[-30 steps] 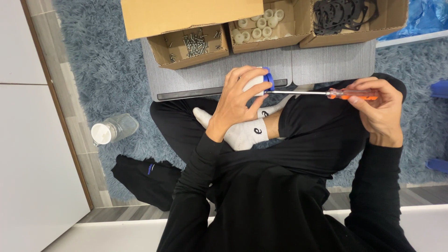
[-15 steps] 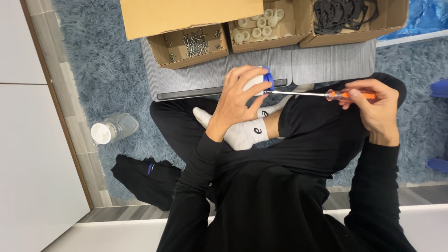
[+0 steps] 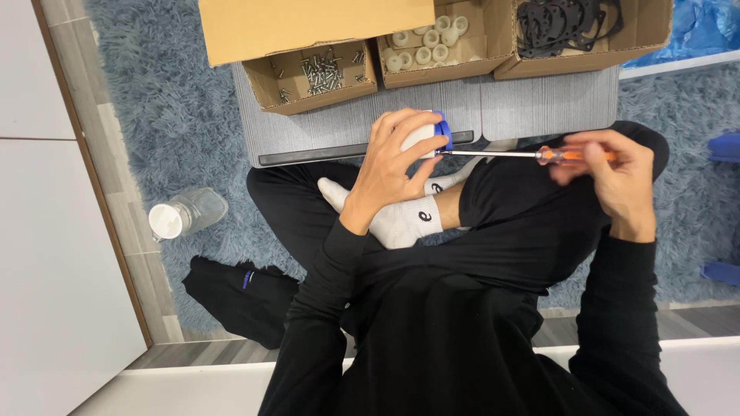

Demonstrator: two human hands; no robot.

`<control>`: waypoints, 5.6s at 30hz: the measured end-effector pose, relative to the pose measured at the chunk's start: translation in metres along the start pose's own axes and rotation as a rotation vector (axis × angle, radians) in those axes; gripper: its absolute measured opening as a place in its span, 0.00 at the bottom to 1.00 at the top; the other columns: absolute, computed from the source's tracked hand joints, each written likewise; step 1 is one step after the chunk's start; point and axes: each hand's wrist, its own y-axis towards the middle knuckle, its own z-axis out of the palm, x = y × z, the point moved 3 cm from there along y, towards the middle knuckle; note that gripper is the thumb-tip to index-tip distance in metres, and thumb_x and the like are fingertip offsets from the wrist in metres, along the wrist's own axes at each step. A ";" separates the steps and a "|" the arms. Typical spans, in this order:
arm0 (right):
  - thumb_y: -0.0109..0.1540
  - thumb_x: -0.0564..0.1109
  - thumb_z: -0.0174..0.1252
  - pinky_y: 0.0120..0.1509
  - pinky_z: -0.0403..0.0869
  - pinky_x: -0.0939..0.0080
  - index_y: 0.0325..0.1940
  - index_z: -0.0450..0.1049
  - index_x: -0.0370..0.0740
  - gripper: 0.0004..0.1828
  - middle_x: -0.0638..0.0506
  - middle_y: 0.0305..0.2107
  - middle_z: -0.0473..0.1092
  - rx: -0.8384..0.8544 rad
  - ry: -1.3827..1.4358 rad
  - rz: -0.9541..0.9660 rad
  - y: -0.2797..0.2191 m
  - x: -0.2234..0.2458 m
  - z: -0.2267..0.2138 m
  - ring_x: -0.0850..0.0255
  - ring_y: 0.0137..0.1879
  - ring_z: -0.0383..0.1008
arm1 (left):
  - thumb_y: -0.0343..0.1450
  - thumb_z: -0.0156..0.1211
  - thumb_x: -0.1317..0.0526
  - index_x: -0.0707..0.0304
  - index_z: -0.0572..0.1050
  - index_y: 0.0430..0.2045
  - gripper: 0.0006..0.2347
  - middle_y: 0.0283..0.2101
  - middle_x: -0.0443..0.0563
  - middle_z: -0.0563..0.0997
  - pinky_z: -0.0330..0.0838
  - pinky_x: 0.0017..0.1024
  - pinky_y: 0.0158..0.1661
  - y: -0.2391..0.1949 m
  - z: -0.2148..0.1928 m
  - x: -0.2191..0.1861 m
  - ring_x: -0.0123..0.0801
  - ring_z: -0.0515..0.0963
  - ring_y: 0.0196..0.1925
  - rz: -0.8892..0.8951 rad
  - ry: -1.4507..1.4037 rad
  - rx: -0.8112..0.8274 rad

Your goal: The person sits on the floor and assembles a white plastic electrical component with a blue cover. They use a screwdriver to tighten screws into the component, then remove the cover to inspect the interior before reassembling it.

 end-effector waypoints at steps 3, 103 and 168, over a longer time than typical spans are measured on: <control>0.85 0.40 0.53 0.28 0.74 0.65 0.49 0.73 0.22 0.16 0.31 0.34 0.74 -0.064 0.060 0.043 0.000 -0.008 0.000 0.51 0.28 0.75 | 0.77 0.69 0.65 0.50 0.78 0.52 0.11 0.64 0.52 0.78 0.69 0.54 0.65 -0.001 0.001 0.001 0.51 0.76 0.65 0.007 0.002 0.004; 0.68 0.31 0.65 0.71 0.85 0.59 0.53 0.78 0.32 0.09 0.38 0.53 0.76 -0.141 0.307 -0.180 0.001 -0.051 -0.020 0.52 0.61 0.81 | 0.76 0.68 0.64 0.54 0.83 0.41 0.03 0.55 0.49 0.83 0.67 0.48 0.63 0.026 -0.004 0.000 0.48 0.78 0.62 0.068 0.074 -0.069; 0.64 0.43 0.78 0.58 0.78 0.51 0.51 0.87 0.48 0.12 0.51 0.47 0.81 -0.284 -0.401 -0.475 0.061 -0.006 0.033 0.47 0.54 0.83 | 0.76 0.69 0.60 0.61 0.75 0.62 0.19 0.59 0.57 0.78 0.76 0.41 0.54 0.023 -0.010 0.005 0.51 0.80 0.61 0.030 0.106 -0.104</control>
